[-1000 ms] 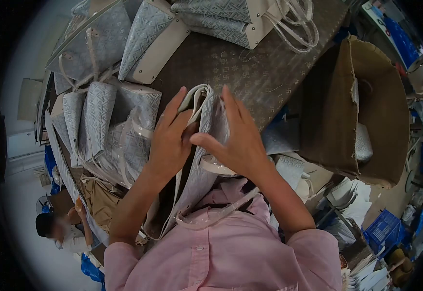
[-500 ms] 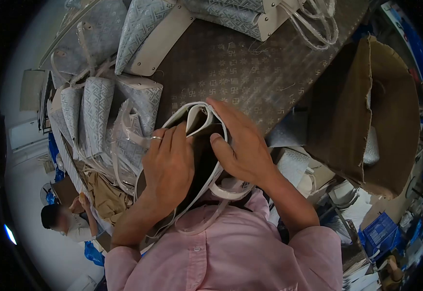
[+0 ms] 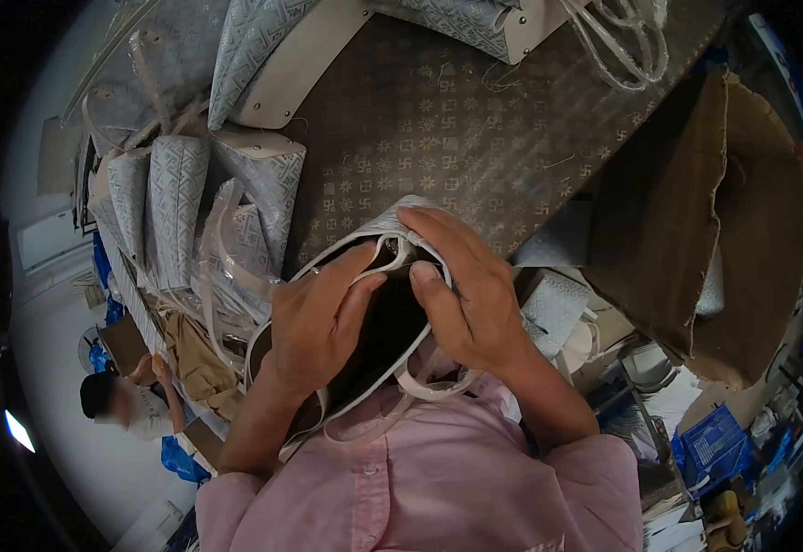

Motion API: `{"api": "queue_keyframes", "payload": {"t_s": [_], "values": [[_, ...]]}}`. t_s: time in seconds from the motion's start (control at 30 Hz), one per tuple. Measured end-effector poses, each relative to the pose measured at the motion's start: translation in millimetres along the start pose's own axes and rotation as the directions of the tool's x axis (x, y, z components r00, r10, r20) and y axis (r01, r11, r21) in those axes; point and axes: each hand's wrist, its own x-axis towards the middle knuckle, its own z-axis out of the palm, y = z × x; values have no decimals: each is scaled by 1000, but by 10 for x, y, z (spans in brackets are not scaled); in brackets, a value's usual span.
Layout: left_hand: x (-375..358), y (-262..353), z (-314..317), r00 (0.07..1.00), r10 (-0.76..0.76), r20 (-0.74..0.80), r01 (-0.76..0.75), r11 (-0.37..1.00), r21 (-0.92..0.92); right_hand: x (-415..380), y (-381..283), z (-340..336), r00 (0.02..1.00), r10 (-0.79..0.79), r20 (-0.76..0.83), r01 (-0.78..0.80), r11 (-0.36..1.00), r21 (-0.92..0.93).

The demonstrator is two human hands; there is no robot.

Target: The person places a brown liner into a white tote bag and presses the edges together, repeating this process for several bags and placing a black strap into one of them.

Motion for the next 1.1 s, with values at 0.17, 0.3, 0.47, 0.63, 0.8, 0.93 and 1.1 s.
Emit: {"api": "queue_keyframes", "payload": {"t_s": [0.17, 0.3, 0.47, 0.63, 0.8, 0.93, 1.1], "values": [[-97, -23, -73, 994, 63, 84, -67, 997, 45, -19, 60, 44, 998, -26, -58, 31, 996, 86], [-29, 94, -113, 956, 230, 182, -255, 959, 127, 34, 81, 78, 996, -58, -65, 61, 997, 54], [-56, 52, -39, 985, 164, 51, -168, 983, 72, 11, 102, 71, 996, -56, -71, 63, 993, 98], [-71, 139, -5, 981, 169, -92, -147, 966, 215, -63, 68, 37, 997, 24, -67, -20, 998, 61], [-113, 155, 40, 970, 229, -85, -187, 919, 348, -36, 58, 55, 995, 18, -96, -7, 993, 118], [-79, 135, 69, 985, 114, -132, -69, 949, 306, -24, 87, 28, 997, -33, -67, 39, 994, 99], [-38, 186, 62, 993, 85, -82, -63, 969, 240, -39, 122, 37, 997, -43, -60, 45, 998, 35]]}}
